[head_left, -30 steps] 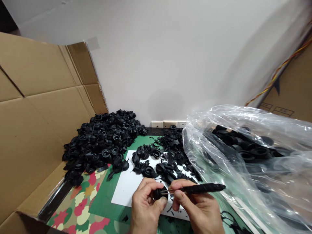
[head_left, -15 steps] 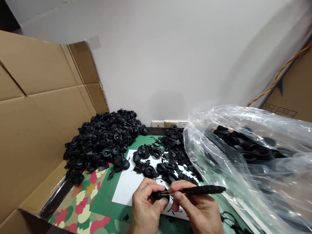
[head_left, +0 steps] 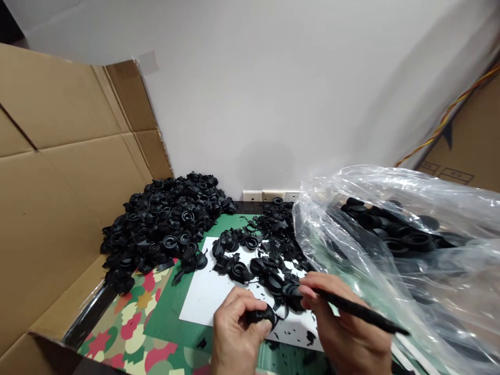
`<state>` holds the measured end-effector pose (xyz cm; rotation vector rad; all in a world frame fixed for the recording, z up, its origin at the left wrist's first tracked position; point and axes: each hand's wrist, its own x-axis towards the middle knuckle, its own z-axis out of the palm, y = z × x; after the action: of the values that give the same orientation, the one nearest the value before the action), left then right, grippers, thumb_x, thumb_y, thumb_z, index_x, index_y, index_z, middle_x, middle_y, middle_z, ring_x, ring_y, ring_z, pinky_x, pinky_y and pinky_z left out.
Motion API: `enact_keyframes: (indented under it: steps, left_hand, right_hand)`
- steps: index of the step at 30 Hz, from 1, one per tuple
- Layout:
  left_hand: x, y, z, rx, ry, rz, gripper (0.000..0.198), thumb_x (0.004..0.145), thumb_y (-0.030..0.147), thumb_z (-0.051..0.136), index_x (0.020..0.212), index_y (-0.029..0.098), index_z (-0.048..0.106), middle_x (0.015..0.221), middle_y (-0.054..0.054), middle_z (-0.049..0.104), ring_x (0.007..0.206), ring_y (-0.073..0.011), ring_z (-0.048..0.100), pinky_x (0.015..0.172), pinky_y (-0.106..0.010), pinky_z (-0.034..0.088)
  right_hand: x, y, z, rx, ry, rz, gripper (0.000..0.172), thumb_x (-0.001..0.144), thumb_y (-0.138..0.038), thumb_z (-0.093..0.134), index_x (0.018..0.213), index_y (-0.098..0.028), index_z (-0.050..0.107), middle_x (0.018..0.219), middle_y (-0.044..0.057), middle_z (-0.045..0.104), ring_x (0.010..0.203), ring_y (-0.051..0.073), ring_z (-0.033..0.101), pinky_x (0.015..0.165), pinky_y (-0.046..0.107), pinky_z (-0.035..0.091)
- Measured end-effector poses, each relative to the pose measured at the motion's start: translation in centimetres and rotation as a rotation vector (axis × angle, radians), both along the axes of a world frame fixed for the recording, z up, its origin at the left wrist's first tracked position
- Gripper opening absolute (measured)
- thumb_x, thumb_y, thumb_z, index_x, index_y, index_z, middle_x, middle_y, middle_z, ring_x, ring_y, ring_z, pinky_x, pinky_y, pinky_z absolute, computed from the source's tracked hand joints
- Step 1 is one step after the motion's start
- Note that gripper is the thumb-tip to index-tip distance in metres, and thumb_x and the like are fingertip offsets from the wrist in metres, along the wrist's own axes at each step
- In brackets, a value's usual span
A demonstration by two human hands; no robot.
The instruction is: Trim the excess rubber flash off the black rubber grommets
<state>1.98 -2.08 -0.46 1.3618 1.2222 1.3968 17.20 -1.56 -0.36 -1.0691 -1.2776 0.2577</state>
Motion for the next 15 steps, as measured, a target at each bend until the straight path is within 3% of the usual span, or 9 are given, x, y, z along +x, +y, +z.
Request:
enact_keyframes:
  steps: [3,6,15]
  left_hand:
    - [0.0,0.1,0.3,0.018,0.015,0.028,0.018,0.057,0.004,0.067,0.065,0.02,0.073,0.073,-0.003,0.062,0.07,-0.0188,0.059,0.06,-0.024,0.046]
    - [0.0,0.2,0.7,0.014,0.023,0.053,0.016,0.058,0.006,0.068,0.066,0.02,0.074,0.075,-0.003,0.062,0.071,-0.0195,0.059,0.059,-0.025,0.046]
    - [-0.6,1.1,0.6,-0.074,-0.093,-0.003,0.021,0.051,0.003,0.069,0.065,0.018,0.074,0.076,-0.004,0.061,0.073,-0.0195,0.059,0.063,-0.026,0.047]
  right_hand:
    - [0.0,0.1,0.3,-0.186,0.16,0.051,0.003,0.078,-0.026,0.065,0.078,-0.024,0.066,0.064,0.0,0.064,0.049,0.015,0.056,0.049,0.027,0.046]
    - [-0.8,-0.2,0.6,-0.38,0.375,0.146,0.015,0.075,-0.036,0.067,0.077,-0.022,0.067,0.05,-0.003,0.06,0.047,0.015,0.055,0.051,0.026,0.046]
    - [-1.0,-0.2,0.5,-0.488,0.542,0.37,0.031,0.07,-0.047,0.07,0.075,-0.017,0.064,0.052,-0.001,0.057,0.046,0.015,0.052,0.047,0.026,0.042]
